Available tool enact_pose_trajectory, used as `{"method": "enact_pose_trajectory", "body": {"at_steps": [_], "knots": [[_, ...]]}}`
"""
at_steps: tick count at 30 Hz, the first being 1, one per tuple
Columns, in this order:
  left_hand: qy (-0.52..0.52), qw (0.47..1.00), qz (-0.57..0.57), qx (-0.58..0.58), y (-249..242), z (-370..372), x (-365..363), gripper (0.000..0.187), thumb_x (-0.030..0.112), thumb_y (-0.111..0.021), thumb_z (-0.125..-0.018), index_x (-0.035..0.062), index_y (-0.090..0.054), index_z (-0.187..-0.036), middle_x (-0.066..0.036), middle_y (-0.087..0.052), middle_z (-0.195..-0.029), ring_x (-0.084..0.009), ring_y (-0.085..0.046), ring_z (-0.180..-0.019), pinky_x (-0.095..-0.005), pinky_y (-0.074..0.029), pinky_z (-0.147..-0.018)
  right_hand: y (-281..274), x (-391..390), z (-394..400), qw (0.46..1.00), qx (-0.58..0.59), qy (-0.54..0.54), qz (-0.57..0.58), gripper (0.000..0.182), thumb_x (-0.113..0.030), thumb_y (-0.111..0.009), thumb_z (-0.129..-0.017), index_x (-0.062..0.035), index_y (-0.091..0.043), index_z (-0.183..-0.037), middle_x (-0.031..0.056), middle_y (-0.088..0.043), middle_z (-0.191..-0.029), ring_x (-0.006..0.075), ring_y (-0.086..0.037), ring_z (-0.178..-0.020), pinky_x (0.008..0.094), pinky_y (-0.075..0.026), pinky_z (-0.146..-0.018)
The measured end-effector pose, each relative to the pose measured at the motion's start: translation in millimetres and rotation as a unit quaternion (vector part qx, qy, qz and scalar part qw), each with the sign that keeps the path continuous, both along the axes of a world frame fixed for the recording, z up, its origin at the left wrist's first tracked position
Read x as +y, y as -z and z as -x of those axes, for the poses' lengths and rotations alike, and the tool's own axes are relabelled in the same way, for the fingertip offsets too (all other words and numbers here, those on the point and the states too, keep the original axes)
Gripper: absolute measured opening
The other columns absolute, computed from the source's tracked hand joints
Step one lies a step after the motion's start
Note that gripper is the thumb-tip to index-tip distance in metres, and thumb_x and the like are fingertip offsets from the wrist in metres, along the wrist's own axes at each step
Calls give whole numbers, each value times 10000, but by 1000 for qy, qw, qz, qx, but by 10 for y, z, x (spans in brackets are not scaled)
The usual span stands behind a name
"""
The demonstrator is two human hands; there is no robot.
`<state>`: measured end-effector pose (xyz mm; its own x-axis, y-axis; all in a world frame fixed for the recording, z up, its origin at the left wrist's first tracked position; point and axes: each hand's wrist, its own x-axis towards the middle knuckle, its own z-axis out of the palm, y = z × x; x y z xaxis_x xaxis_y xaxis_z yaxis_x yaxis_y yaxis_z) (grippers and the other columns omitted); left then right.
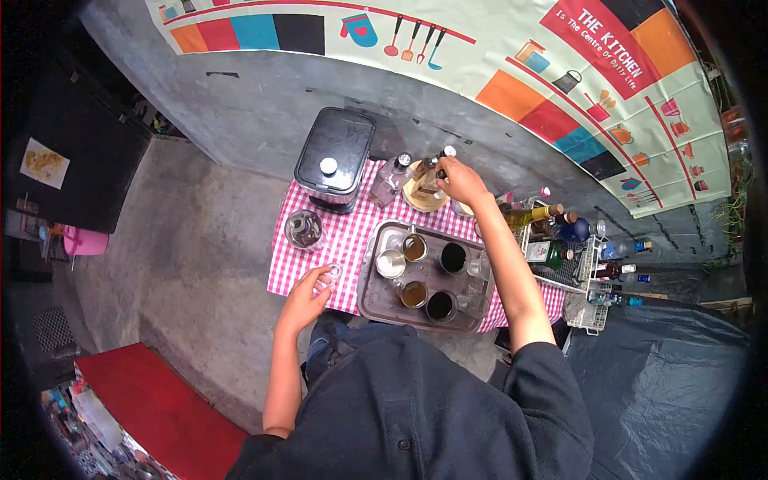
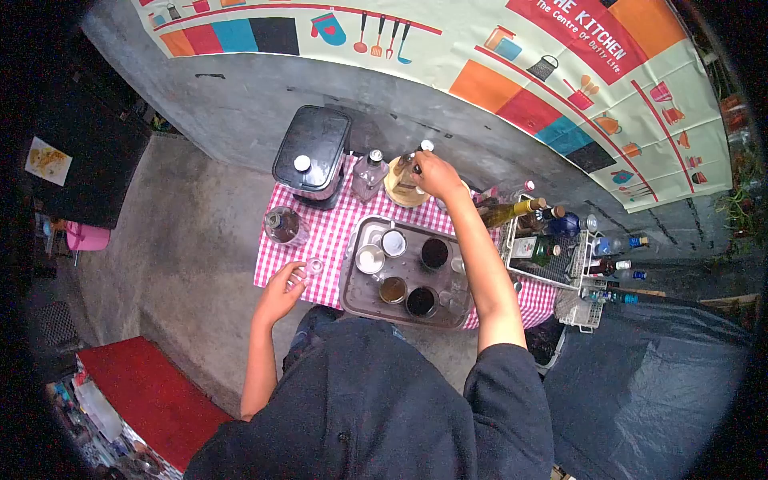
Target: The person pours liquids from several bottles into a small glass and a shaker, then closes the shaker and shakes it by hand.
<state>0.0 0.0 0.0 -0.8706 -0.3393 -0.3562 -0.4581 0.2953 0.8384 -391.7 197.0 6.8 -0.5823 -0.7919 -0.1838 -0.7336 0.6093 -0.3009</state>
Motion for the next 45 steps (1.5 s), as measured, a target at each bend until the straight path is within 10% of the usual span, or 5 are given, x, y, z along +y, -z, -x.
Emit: {"method": "enact_pose_trajectory", "body": {"at_steps": [11,22,31,35,45], "knots": [[-3,998,12,60,48,-60,-318,391,161,-657,-852,24,-565,-1206,-135,-652,-996,-245,-634,-851,-365,-504,-788,-888,-58,-1031,970,2,132,202,365,-148,-678,-836,-12,-538,-1145,182,-599,-1049,327,-618,-976,406,-492,-816],[26,995,9,97,-92,-68,-738,375,109,-645,-851,27,-574,-1209,-110,-641,-960,-208,-611,-858,-328,-495,-801,-468,-1549,-1406,976,-7,-22,218,603,-154,-722,-791,32,-442,-1292,224,-515,-1152,394,-535,-1127,438,-451,-934],[38,993,-52,99,-62,-211,-981,336,85,-668,-859,46,-613,-1188,-50,-660,-971,-128,-597,-852,-278,-484,-766,-328,-1605,-1472,964,-63,62,251,371,-141,-735,-784,-9,-505,-1042,182,-582,-993,368,-599,-937,419,-473,-802],[23,991,-33,130,21,-185,-1030,302,72,-650,-864,35,-610,-1161,-58,-650,-901,-134,-591,-795,-274,-483,-721,-208,-1141,-2002,924,-121,97,349,375,-83,-678,-787,-34,-521,-1124,121,-625,-923,182,-615,-837,326,-500,-734],[-67,992,33,103,-116,-108,-663,278,35,-637,-829,19,-619,-1106,-75,-642,-885,-155,-609,-788,-289,-497,-743,433,-176,-3074,830,-386,221,335,308,-88,-695,-845,-26,-612,-1136,-21,-585,-870,43,-493,-713,229,-448,-641]]}}
